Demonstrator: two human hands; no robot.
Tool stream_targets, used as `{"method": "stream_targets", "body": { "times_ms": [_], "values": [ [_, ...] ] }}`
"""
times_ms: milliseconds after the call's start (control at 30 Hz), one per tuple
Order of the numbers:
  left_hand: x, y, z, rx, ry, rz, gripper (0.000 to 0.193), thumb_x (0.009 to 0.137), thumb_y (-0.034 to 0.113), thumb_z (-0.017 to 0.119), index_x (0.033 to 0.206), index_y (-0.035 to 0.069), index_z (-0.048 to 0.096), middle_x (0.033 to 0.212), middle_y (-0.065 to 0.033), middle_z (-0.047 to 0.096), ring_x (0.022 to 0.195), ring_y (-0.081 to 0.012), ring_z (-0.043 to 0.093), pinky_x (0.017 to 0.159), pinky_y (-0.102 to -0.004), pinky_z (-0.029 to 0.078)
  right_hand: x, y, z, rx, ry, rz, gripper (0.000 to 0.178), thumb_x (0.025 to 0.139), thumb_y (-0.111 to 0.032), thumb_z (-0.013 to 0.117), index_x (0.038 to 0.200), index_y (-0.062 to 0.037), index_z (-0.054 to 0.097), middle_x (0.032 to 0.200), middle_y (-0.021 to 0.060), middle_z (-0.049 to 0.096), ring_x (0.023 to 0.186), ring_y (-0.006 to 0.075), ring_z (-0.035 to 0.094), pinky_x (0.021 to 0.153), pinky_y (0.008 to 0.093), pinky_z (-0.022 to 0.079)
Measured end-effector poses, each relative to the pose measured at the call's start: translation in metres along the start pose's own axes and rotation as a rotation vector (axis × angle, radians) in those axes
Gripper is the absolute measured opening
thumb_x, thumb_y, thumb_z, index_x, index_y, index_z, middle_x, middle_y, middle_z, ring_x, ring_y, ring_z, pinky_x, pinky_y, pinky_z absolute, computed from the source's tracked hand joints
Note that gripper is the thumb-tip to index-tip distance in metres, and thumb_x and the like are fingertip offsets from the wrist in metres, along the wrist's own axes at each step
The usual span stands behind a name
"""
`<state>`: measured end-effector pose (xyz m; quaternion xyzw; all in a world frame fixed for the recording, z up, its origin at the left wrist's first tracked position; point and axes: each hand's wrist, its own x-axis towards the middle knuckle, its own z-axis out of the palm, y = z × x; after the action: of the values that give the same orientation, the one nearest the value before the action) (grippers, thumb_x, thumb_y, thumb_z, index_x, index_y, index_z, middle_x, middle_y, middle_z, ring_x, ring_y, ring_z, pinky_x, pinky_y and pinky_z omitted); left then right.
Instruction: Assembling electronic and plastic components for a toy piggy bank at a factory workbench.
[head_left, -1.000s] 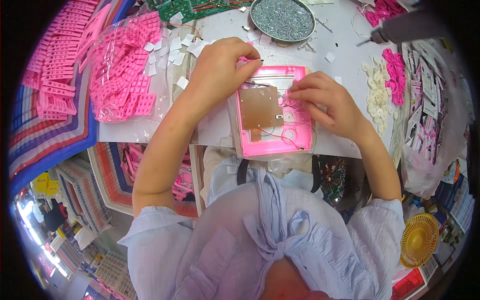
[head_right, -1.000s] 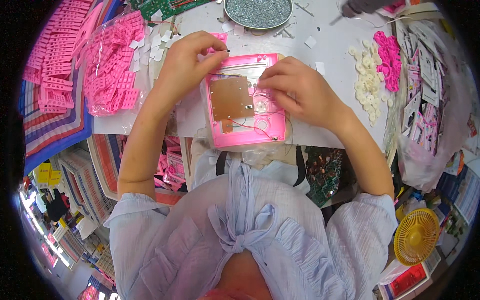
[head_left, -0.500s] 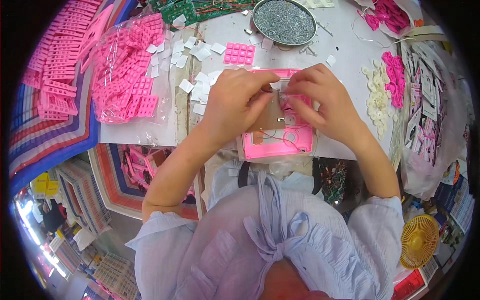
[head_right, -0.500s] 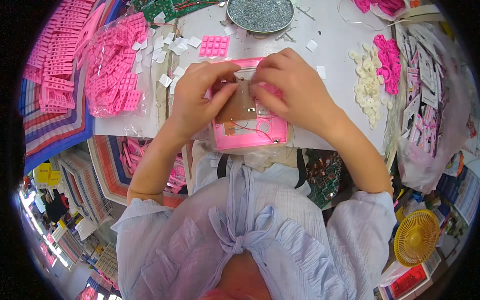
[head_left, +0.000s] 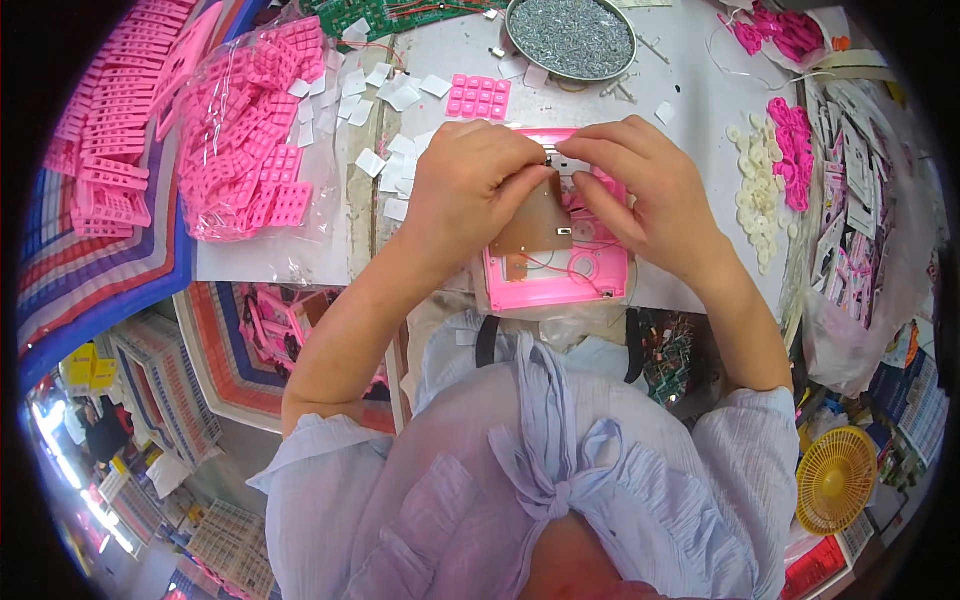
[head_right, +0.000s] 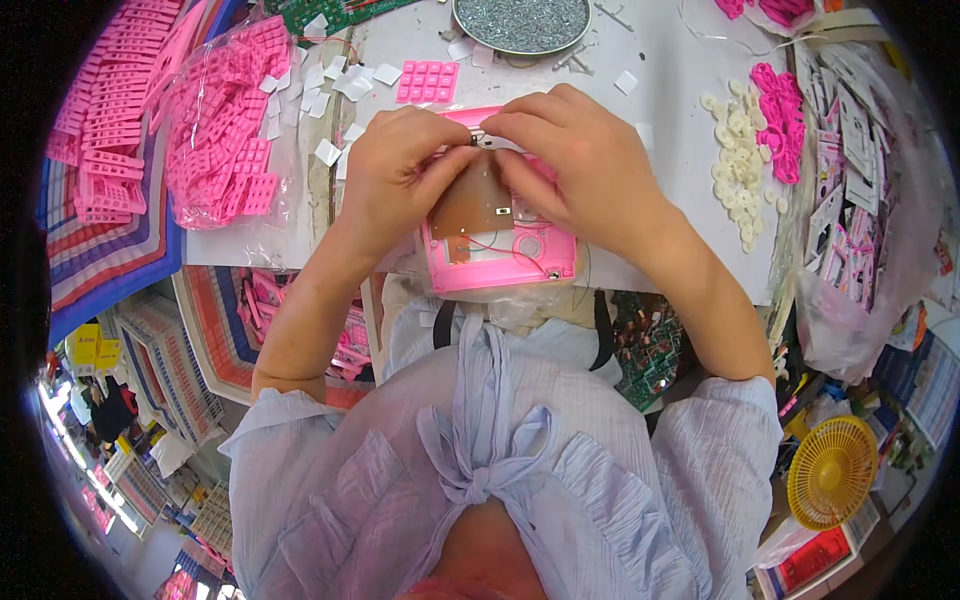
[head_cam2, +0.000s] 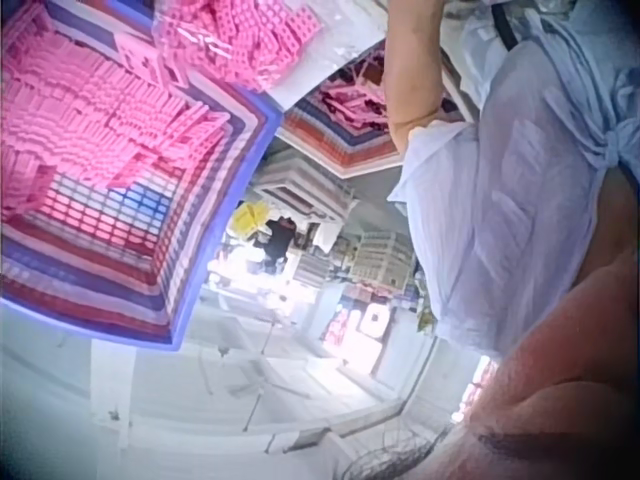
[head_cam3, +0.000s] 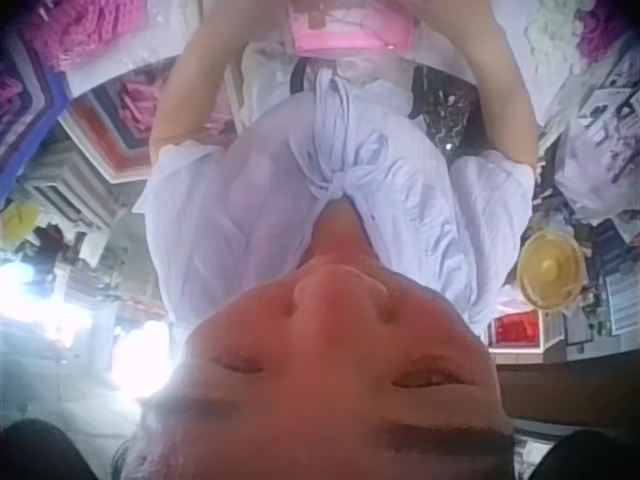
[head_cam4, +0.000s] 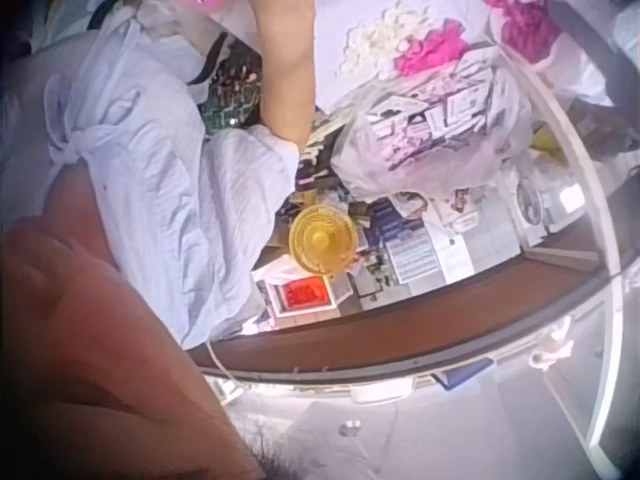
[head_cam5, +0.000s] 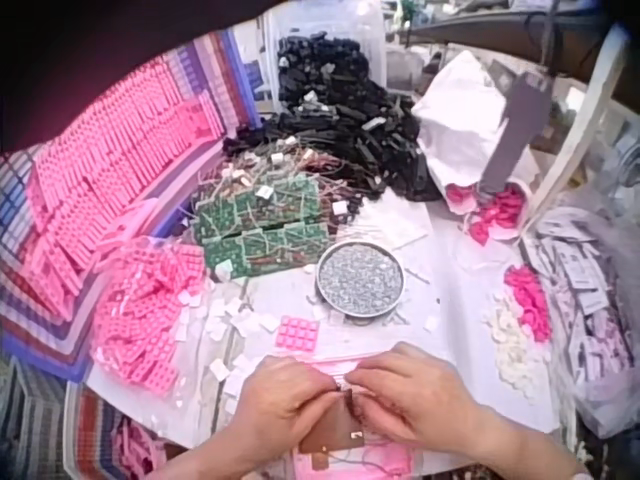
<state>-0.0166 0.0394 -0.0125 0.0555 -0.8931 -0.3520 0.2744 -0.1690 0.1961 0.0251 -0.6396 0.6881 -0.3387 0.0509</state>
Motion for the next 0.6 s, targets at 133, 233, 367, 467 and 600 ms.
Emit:
{"method": "stream_targets", "body": {
  "times_ms": [133,233,367,467,600],
  "values": [
    [0.001,-0.001,-0.002,0.081,-0.066,0.149,0.012,0.081,0.011,0.075,0.092,0.008,0.070,0.084,-0.0058,0.069,0.081,-0.0263,0.064,0.079,-0.0372,0.046,-0.004,0.008,-0.007,0.035,-0.081,0.046,0.031,0.082,-0.010,0.068,0.112,-0.0095,0.071,0.106,0.0091,0.068,0.092,0.0279,0.064,0.078,0.0366,0.054],
    [-0.002,0.004,-0.006,0.078,-0.103,0.135,0.013,0.082,0.009,0.074,0.094,0.008,0.070,0.086,-0.0061,0.069,0.082,-0.0262,0.065,0.080,-0.0372,0.046,-0.013,0.023,-0.018,0.012,-0.052,0.093,0.032,0.082,-0.009,0.068,0.114,-0.0101,0.071,0.107,0.0096,0.068,0.095,0.0285,0.064,0.081,0.0361,0.054],
    [-0.004,0.006,-0.008,0.035,-0.155,0.098,0.016,0.081,0.010,0.075,0.096,0.009,0.071,0.088,-0.0053,0.070,0.079,-0.0249,0.064,0.080,-0.0375,0.046,-0.037,0.057,-0.038,-0.118,-0.024,0.138,0.031,0.082,-0.008,0.068,0.112,-0.0110,0.072,0.110,0.0104,0.067,0.099,0.0288,0.062,0.084,0.0373,0.053],
    [-0.012,0.005,-0.015,0.024,-0.189,0.063,0.017,0.081,0.010,0.075,0.098,0.009,0.071,0.089,-0.0047,0.071,0.077,-0.0239,0.064,0.079,-0.0368,0.046,-0.040,0.060,-0.046,-0.191,-0.035,0.077,0.029,0.080,-0.010,0.069,0.109,-0.0120,0.072,0.113,0.0089,0.066,0.104,0.0307,0.060,0.086,0.0397,0.052],
    [-0.015,0.006,-0.018,0.001,-0.169,-0.013,0.019,0.079,0.007,0.077,0.098,0.009,0.073,0.087,-0.0041,0.071,0.073,-0.0223,0.063,0.076,-0.0340,0.046,-0.034,0.027,-0.023,-0.077,-0.137,-0.119,0.027,0.077,-0.016,0.073,0.104,-0.0132,0.072,0.114,0.0058,0.064,0.107,0.0347,0.056,0.086,0.0421,0.052]
  ]
}}
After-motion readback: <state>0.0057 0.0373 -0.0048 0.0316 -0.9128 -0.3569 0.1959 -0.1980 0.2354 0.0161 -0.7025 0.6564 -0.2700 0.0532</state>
